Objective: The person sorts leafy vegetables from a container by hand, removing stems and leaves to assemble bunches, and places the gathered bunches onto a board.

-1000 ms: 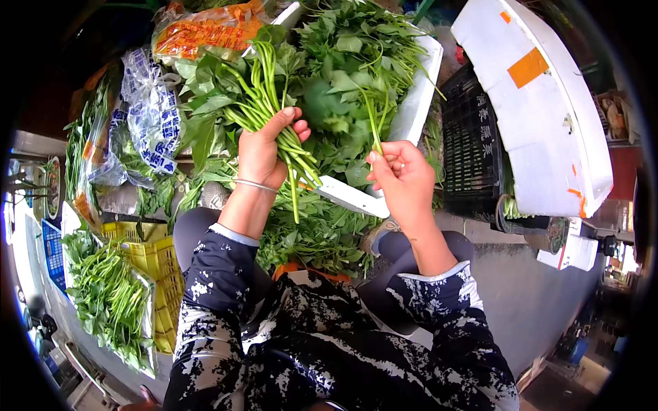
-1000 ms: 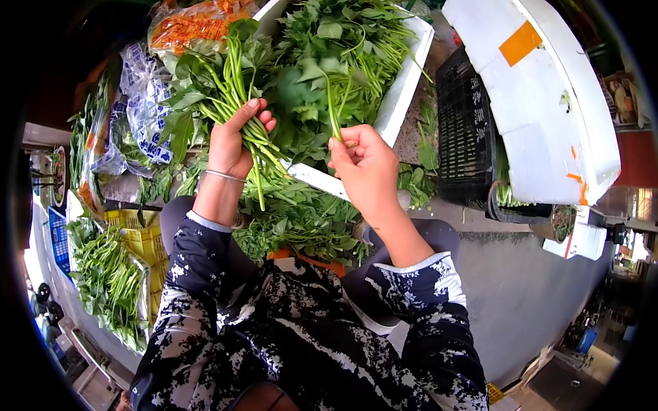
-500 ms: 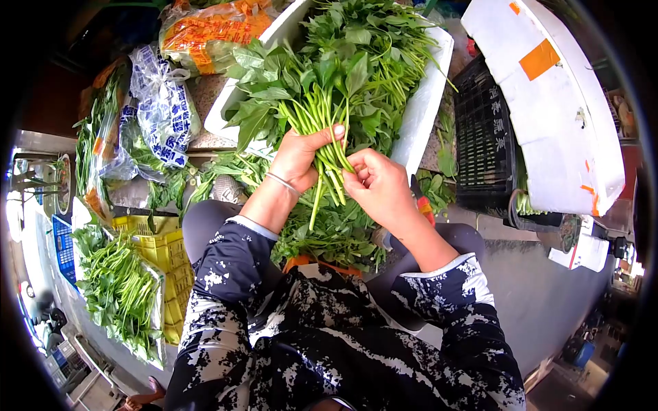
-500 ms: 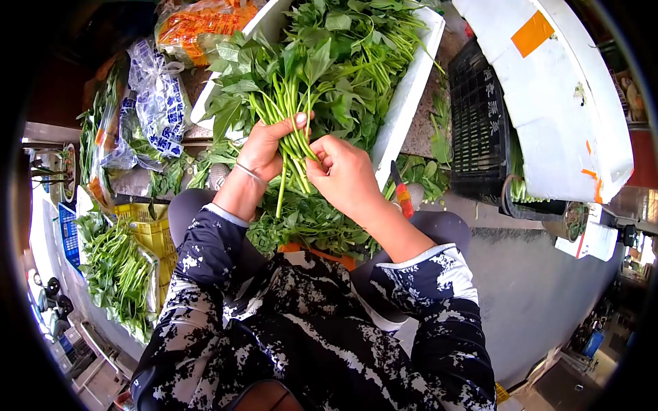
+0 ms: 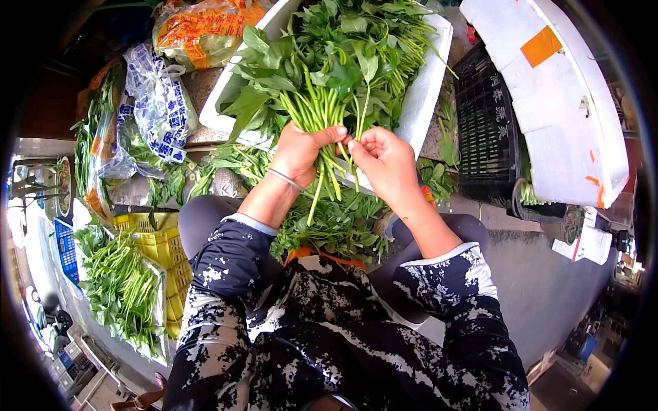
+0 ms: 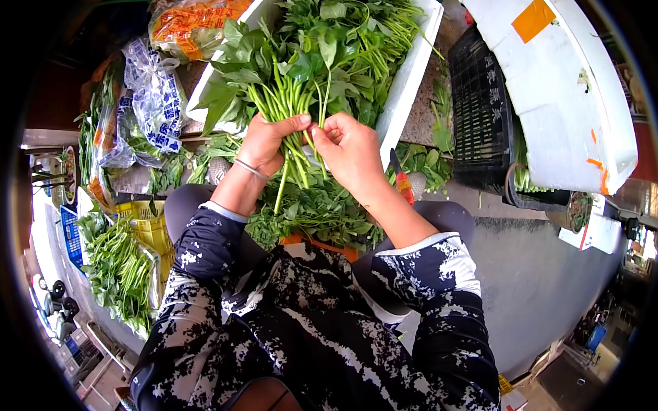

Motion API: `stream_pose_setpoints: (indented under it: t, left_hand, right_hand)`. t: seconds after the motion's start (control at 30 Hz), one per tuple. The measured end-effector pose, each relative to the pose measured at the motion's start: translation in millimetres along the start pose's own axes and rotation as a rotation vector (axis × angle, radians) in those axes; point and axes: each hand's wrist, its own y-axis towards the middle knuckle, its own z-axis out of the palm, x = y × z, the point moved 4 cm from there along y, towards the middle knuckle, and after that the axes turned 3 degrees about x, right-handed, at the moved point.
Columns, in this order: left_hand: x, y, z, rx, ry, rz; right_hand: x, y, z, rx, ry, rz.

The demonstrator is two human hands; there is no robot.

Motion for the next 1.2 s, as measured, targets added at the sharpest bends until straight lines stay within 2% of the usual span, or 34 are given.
stream_pose_setpoints:
  t: [0.03,0.07,0.1,0.17,0.23,0.3,0.33,0.4,0.43,0.47,0.5,0.53,0.57,0.63,0.73,0.8,0.87,0.9,0.93,0.97,1.1,1.17,1.2]
  left_hand:
    - [-1.6,0.6,-3.0,-0.015,-0.036,-0.046]
    - [-3.3,3.7,-7.9,-0.031,-0.063,-0.028]
    - [-8.6,4.3,-10.7,-0.051,-0.058,-0.009]
    - [-20.2,4.4,-9.5,0.085,-0.25,0.131]
    - [-22.8,8.0,-21.0,-0.016,-0.029,0.09]
    - [-23.7,8.1,-23.7,-0.113,-0.11,0.026]
    - [-25.4,7.9,-23.9,-0.091,-0.111,0.015]
    - [-26.2,6.4,-22.1,-0.065,-0.138,-0.014]
    - [-25.5,5.1,-19.8,-0.042,-0.158,-0.045]
    - [-25.6,3.0,-17.5,-0.038,-0.159,-0.062]
    - [-25.1,1.9,-16.7,-0.034,-0.162,-0.061]
    - [-25.3,1.9,-15.8,-0.014,-0.157,-0.056]
    - [-26.1,2.1,-15.3,0.007,-0.15,-0.049]
    - [-28.6,1.7,-16.4,0.047,-0.14,-0.056]
    - [-40.9,-4.6,-24.5,0.058,-0.156,-0.081]
    - [-54.0,-6.3,-38.8,0.093,-0.234,-0.045]
    - [-69.3,-11.2,-58.5,0.088,-0.275,0.038]
    - [-75.2,-12.9,-67.9,0.148,-0.341,0.074]
    - [-82.3,-18.0,-67.1,0.128,-0.314,0.16]
    - [-89.3,-24.0,-65.3,0.113,-0.287,0.245]
    - [-83.4,-25.0,-64.1,0.122,-0.287,0.31]
    - [-75.7,-21.3,-63.0,0.149,-0.288,0.272]
    - [-72.0,-19.9,-60.5,0.145,-0.293,0.277]
  right_hand:
    - [4.7,-1.3,-2.6,-0.04,-0.039,-0.036]
    - [8.3,-4.3,-2.4,0.045,-0.045,0.017]
    - [12.4,-9.5,-7.1,0.041,-0.049,0.015]
    - [26.1,-27.1,0.2,0.371,-0.328,-0.215]
    - [29.7,-56.5,12.0,0.581,-0.412,-0.326]
    - [20.3,-78.3,29.5,0.824,-0.466,-0.39]
    - [26.6,-76.2,26.6,0.827,-0.472,-0.391]
    - [26.5,-75.5,15.9,1.167,-0.482,0.196]
    - [26.6,-55.9,5.9,1.041,-0.39,0.172]
    - [31.6,-28.7,-6.9,0.77,-0.405,0.118]
    - [29.7,5.9,-20.8,0.497,-0.236,0.007]
    - [39.6,37.9,-36.2,0.195,-0.572,-0.169]
    - [42.5,71.4,-49.8,0.062,-0.881,-0.291]
    - [10.3,128.1,-70.2,-0.112,-1.099,-0.506]
    - [-19.3,161.1,-87.1,0.02,-1.295,-0.425]
    - [-13.4,168.2,-112.8,-0.09,-1.189,-0.337]
    - [-14.9,169.3,-159.5,-0.316,-0.991,-0.276]
    - [-0.3,156.3,-167.9,-0.355,-0.817,-0.146]
    - [4.2,143.4,-172.4,-0.371,-0.525,-0.066]
    - [16.9,127.3,-165.7,-0.372,-0.385,0.001]
    - [44.2,75.8,-126.5,-0.153,0.045,0.002]
    - [48.9,61.7,-110.2,-0.08,0.25,-0.01]
    - [49.5,55.8,-104.5,-0.068,0.246,-0.006]
